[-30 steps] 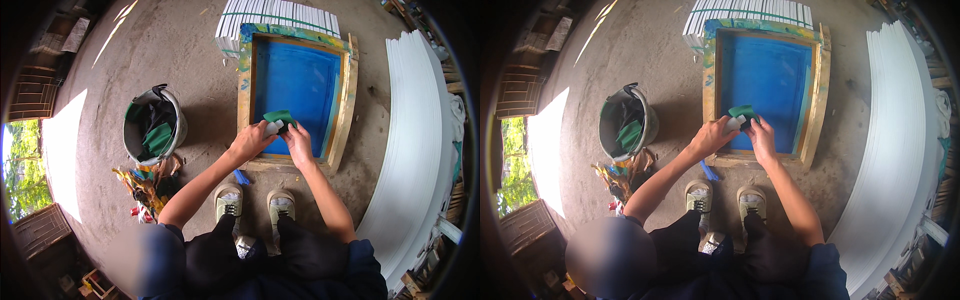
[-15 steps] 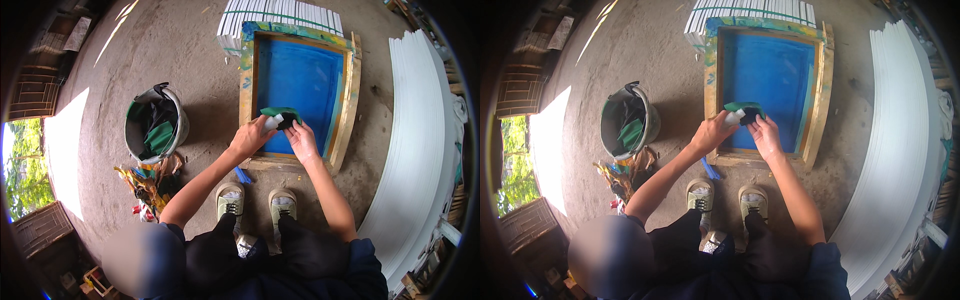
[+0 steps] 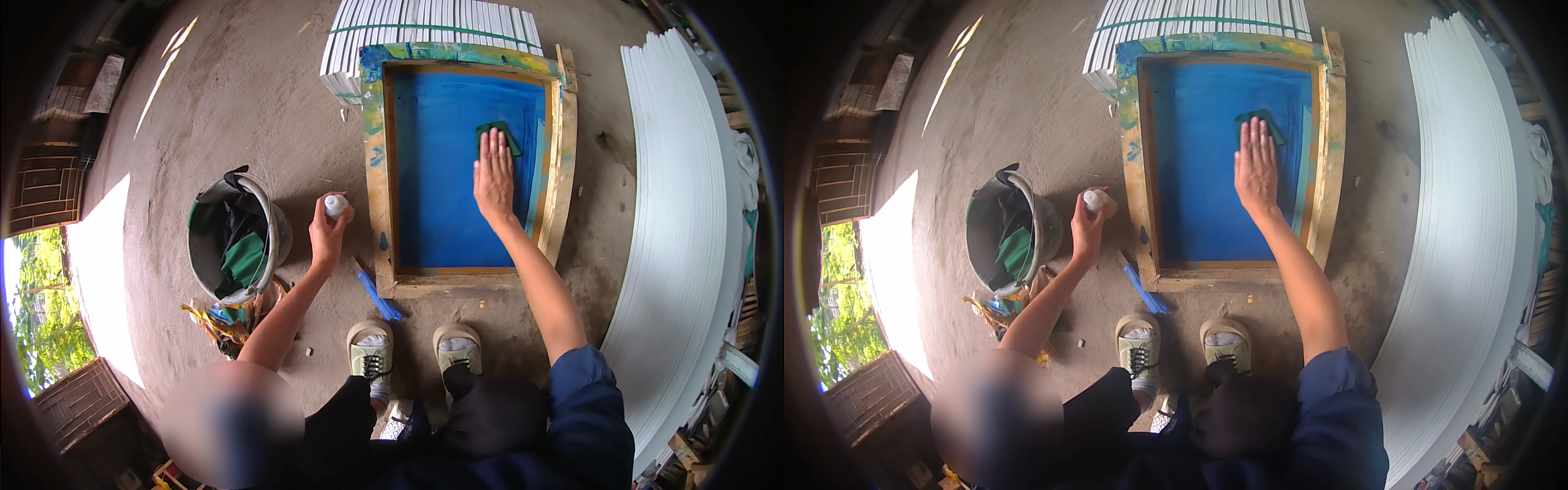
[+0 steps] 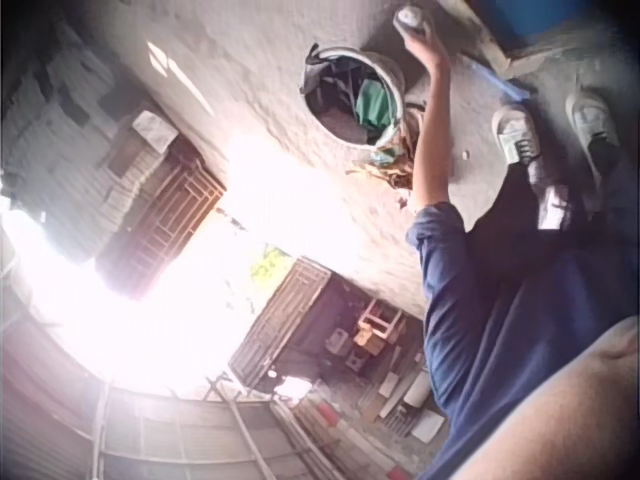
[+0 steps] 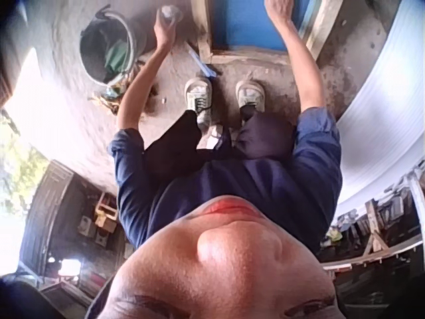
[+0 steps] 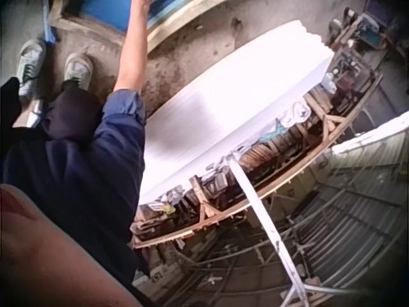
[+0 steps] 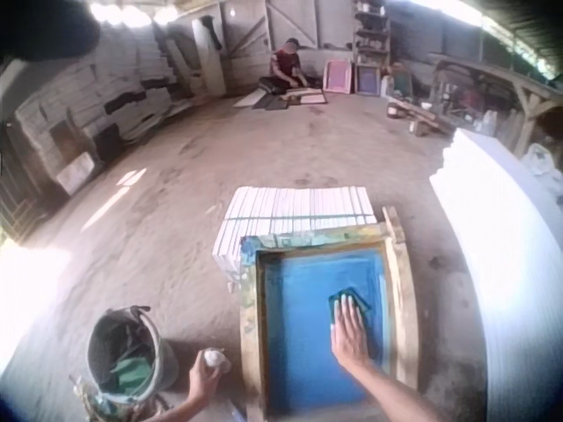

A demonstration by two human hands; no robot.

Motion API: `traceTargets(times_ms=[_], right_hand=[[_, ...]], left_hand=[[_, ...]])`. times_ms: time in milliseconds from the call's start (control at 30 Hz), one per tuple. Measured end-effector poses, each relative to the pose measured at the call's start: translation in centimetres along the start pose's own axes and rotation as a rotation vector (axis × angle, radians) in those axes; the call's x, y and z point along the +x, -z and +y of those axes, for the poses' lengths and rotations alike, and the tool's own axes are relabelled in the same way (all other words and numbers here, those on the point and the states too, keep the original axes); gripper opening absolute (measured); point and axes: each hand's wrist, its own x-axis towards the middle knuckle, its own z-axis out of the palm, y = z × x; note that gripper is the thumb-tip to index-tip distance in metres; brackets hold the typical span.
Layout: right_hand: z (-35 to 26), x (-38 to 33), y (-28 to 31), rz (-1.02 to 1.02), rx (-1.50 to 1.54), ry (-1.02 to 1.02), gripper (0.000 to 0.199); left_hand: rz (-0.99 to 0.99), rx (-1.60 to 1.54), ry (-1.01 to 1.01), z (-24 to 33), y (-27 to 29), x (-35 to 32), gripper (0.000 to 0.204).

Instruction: The person cleans a wooden screen frame with a sponge, then retrieves another screen from a stack and wipes its surface. The person also removes tape from the frame and continues wiping the screen with a cloth.

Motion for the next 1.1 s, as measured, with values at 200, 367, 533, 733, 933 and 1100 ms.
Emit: traceTargets(times_ms=[200,367,533,733,933,1100], right_hand=[[5.6,3.1,1.5,0.023,-0.138,-0.045,0.08],[-0.6,-1.4,1.8,-0.23,0.103,0.159,0.082],[3.3,0.3,4.2,-0.317,-0.04,0.334,0.065],[3.5,3.0,3.5,-0.06,0.021,0.3,0.063],[0.8,1.1,0.9,-0.09,0.19,0.151,0.065],[3.5,4.5,1.6,-0.138,0.034,0.344,0.06]], left_hand=[[0.015,0.094,-0.034,-1.5,-2.3,-0.8,0.031],[0.063,0.094,-0.011,-2.1,-3.2,-1.9,0.033],[0.095,0.11,0.076,-1.6,-4.1,-1.9,0.032],[0.231,0.093,0.042,-2.1,-5.6,-3.1,0.032],[0.305,0.095,-0.03,-1.3,-6.3,-3.4,0.047],[0.355,-0.117,-0.056,-2.0,-7.1,-4.9,0.06]])
